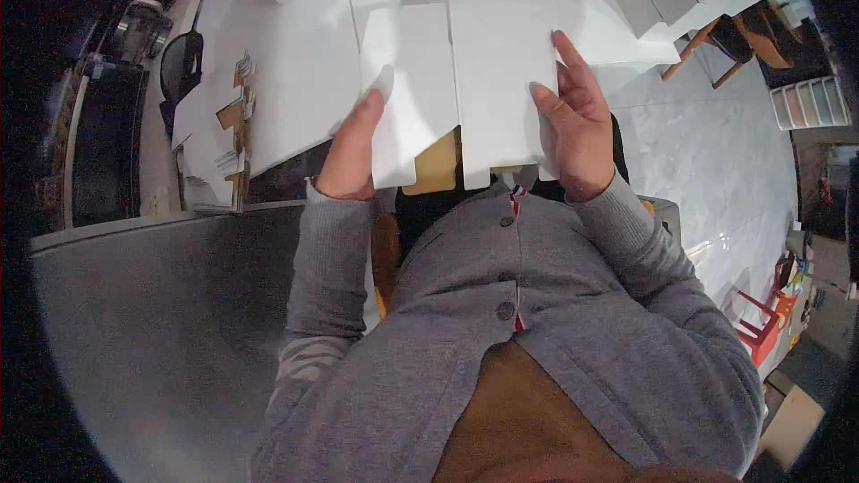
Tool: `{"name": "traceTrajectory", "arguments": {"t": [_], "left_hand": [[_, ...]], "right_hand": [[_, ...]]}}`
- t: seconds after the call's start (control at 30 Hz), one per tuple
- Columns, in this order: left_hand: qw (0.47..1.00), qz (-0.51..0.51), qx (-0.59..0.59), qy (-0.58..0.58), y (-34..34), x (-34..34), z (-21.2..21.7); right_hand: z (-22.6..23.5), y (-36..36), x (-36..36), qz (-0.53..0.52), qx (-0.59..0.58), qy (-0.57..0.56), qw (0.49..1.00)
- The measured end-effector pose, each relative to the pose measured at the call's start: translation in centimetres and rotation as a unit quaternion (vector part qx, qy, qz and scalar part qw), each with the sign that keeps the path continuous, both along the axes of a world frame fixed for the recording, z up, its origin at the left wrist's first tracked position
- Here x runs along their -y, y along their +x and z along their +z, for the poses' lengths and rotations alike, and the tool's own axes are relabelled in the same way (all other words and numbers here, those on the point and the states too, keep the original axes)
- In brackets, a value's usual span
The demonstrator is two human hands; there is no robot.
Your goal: The person folds flat cardboard pieces into boxes by hand and stacks the assembled boxes on the table.
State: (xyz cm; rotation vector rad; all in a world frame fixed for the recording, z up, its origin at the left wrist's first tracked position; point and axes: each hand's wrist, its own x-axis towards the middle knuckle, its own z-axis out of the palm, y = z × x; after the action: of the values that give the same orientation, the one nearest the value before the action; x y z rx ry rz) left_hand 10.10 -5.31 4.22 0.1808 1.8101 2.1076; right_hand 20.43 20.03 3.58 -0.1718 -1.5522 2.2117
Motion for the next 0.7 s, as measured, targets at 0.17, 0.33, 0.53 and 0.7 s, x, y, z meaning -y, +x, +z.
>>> {"name": "traceTrajectory", "arguments": {"t": [0.17, 0.33, 0.53, 0.7], "left_hand": [[0.992, 0.005, 0.095, 0.081, 2.2, -0.7, -0.3], [0.893, -0.105, 0.179, 0.400, 1.3, 0.4, -5.8], [0.811, -0.161, 0.246, 0.505, 1.6, -0.2, -5.4], [0.981, -0.043, 0.073, 0.175, 2.9, -1.6, -2.9]], "right_hand": [[-0.1, 0.3, 0.0, 0.042, -0.046, 0.027, 0.998], [-0.6, -0.1, -0.1, 0.143, -0.109, 0.067, 0.982], [0.3, 0.4, -0.1, 0.188, -0.079, 0.098, 0.974], [1.6, 0.1, -0.8, 0.237, -0.101, 0.098, 0.961]]}}
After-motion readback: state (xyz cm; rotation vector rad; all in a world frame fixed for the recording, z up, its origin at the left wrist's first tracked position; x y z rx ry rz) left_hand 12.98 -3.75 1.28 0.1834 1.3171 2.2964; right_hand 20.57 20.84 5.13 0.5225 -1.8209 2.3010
